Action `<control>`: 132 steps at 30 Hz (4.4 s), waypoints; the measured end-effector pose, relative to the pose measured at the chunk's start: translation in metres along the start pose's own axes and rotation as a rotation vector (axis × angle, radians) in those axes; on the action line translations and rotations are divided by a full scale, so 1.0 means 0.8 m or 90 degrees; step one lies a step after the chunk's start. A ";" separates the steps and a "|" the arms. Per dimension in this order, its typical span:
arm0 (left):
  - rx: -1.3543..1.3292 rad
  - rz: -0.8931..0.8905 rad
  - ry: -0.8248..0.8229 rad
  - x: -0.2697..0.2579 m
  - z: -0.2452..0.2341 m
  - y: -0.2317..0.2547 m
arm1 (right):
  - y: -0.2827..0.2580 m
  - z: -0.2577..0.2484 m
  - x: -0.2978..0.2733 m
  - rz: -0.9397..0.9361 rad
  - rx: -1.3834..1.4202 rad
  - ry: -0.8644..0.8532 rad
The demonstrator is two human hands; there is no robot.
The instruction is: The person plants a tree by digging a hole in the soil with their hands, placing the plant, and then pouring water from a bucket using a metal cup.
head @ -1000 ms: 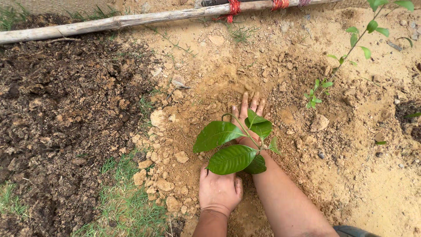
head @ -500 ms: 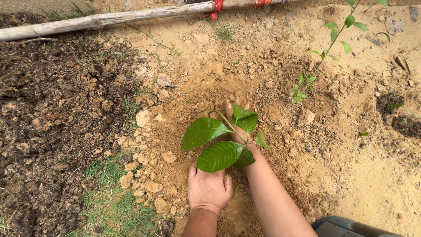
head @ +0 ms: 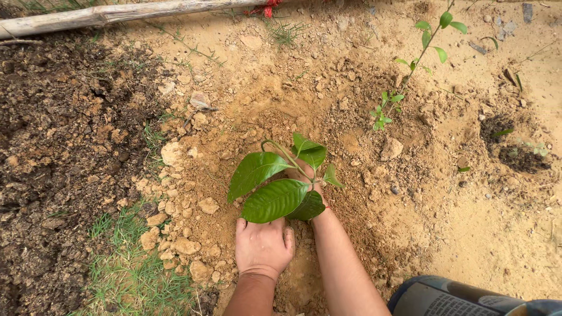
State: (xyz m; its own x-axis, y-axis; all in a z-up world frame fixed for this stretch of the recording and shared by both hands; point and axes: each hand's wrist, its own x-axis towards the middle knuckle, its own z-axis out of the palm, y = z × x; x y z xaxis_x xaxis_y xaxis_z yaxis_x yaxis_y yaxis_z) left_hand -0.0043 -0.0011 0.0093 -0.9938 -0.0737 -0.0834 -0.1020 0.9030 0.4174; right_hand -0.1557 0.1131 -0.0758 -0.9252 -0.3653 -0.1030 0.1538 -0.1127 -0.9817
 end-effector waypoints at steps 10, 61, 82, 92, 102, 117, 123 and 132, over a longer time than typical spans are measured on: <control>0.043 -0.011 -0.010 0.003 -0.005 0.003 | -0.056 0.056 -0.083 0.001 -0.522 0.033; -0.019 0.138 -0.074 0.201 0.147 0.028 | -0.076 0.075 -0.193 0.024 -0.821 0.271; 0.215 0.217 0.127 -0.033 -0.054 -0.078 | -0.077 0.073 -0.196 0.054 -0.838 0.234; 0.228 0.109 -0.254 0.027 -0.031 -0.033 | -0.069 0.073 -0.197 0.021 -0.845 0.243; 0.055 0.194 0.161 0.208 0.117 0.002 | -0.072 0.071 -0.198 0.014 -0.833 0.236; -0.084 0.348 -0.342 0.163 0.102 0.070 | -0.084 0.075 -0.196 0.103 -0.790 0.197; -0.445 0.229 -0.289 0.108 0.005 -0.024 | -0.071 0.072 -0.197 0.019 -0.858 0.219; 0.267 0.216 -0.247 0.025 -0.109 -0.087 | -0.075 0.073 -0.196 0.081 -0.850 0.191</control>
State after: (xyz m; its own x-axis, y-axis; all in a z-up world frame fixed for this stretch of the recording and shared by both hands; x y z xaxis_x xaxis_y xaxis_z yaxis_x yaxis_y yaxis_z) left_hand -0.0208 -0.1021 0.0577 -0.8714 0.3306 -0.3625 0.3176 0.9433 0.0968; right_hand 0.0001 0.1231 0.0084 -0.9950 -0.0750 -0.0654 -0.0473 0.9345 -0.3527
